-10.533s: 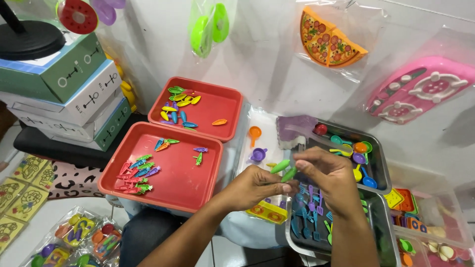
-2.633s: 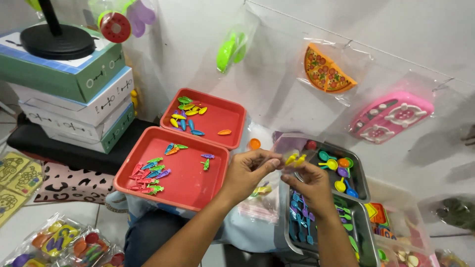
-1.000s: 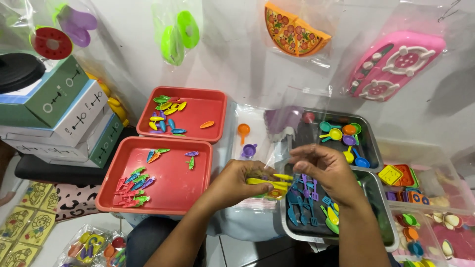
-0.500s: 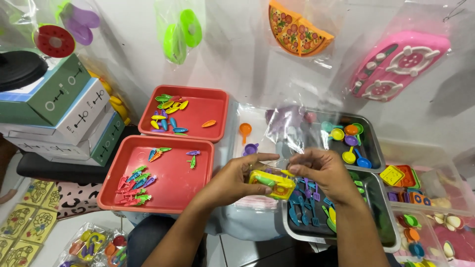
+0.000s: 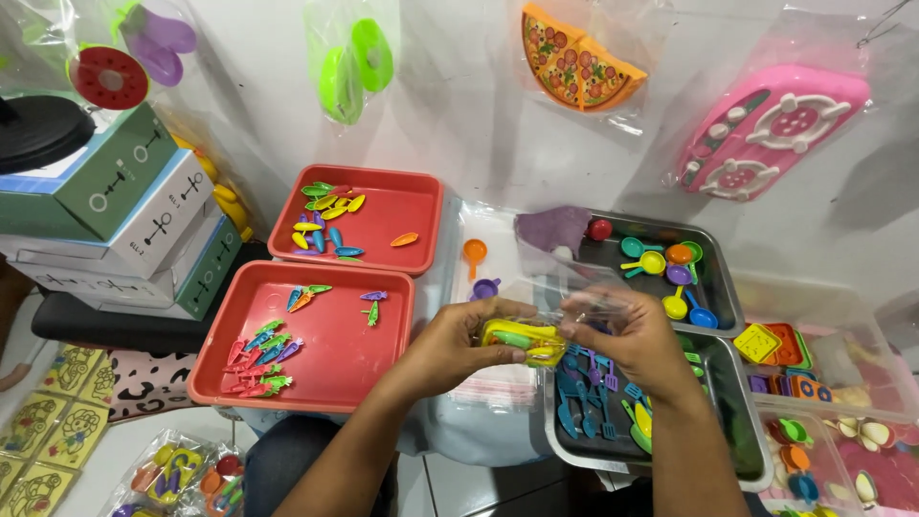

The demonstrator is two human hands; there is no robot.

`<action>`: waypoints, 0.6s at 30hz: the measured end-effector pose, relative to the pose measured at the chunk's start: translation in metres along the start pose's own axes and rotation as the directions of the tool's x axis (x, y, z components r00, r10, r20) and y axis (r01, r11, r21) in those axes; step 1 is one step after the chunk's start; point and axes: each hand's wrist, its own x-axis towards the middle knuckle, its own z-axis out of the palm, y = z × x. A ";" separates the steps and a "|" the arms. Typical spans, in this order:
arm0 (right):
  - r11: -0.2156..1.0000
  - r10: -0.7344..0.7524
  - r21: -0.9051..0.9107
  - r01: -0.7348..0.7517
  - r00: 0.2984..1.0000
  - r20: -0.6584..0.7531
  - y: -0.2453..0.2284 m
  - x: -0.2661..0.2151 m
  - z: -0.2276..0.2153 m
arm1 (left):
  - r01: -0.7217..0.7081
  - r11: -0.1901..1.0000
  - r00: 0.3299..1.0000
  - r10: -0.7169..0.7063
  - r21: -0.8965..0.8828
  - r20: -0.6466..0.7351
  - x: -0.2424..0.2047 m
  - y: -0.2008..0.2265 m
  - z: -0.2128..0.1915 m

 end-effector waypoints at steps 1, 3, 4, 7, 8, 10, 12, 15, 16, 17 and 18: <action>1.000 0.001 0.000 -0.001 1.000 0.000 0.005 0.000 -0.002 | 0.001 1.000 1.000 -0.001 -0.001 0.000 -0.001 0.002 0.001; 0.998 -0.044 0.034 0.045 0.998 -0.039 0.014 0.002 -0.005 | 0.013 1.000 1.000 -0.013 0.025 0.005 -0.001 0.007 0.003; 0.998 -0.045 0.034 0.046 0.998 -0.038 0.015 0.001 -0.005 | 0.012 1.000 1.000 -0.012 0.025 0.004 -0.002 0.007 0.004; 0.992 -0.028 0.116 0.038 0.996 -0.086 0.012 0.002 0.000 | 0.002 0.998 1.000 -0.001 0.061 -0.003 -0.002 0.008 0.004; 0.998 -0.026 0.058 0.030 0.997 -0.075 0.009 0.003 0.005 | -0.011 0.995 1.000 0.012 0.102 -0.011 -0.002 0.008 0.004; 1.000 -0.022 -0.001 0.022 0.998 -0.065 0.006 0.003 0.010 | -0.022 0.990 1.000 0.025 0.142 -0.019 -0.002 0.009 0.005; 0.997 0.038 -0.063 -0.038 0.999 0.000 0.007 0.002 0.009 | -0.037 0.980 0.998 0.044 0.196 -0.035 -0.003 0.014 0.007; 0.998 0.049 -0.045 -0.048 0.998 0.032 0.011 -0.002 0.004 | -0.029 0.982 0.998 0.039 0.189 -0.050 -0.004 0.014 0.005; 0.998 0.049 -0.045 -0.047 0.998 0.032 0.014 -0.001 0.002 | -0.030 0.982 0.998 0.040 0.189 -0.050 -0.004 0.013 0.005; 0.999 0.051 0.002 -0.052 0.999 0.005 0.018 0.000 0.001 | -0.026 0.988 0.998 0.034 0.154 -0.050 -0.003 0.012 0.006; 0.997 0.055 0.049 -0.054 0.998 -0.024 0.021 0.001 -0.001 | -0.022 0.993 0.998 0.028 0.119 -0.048 -0.002 0.010 0.007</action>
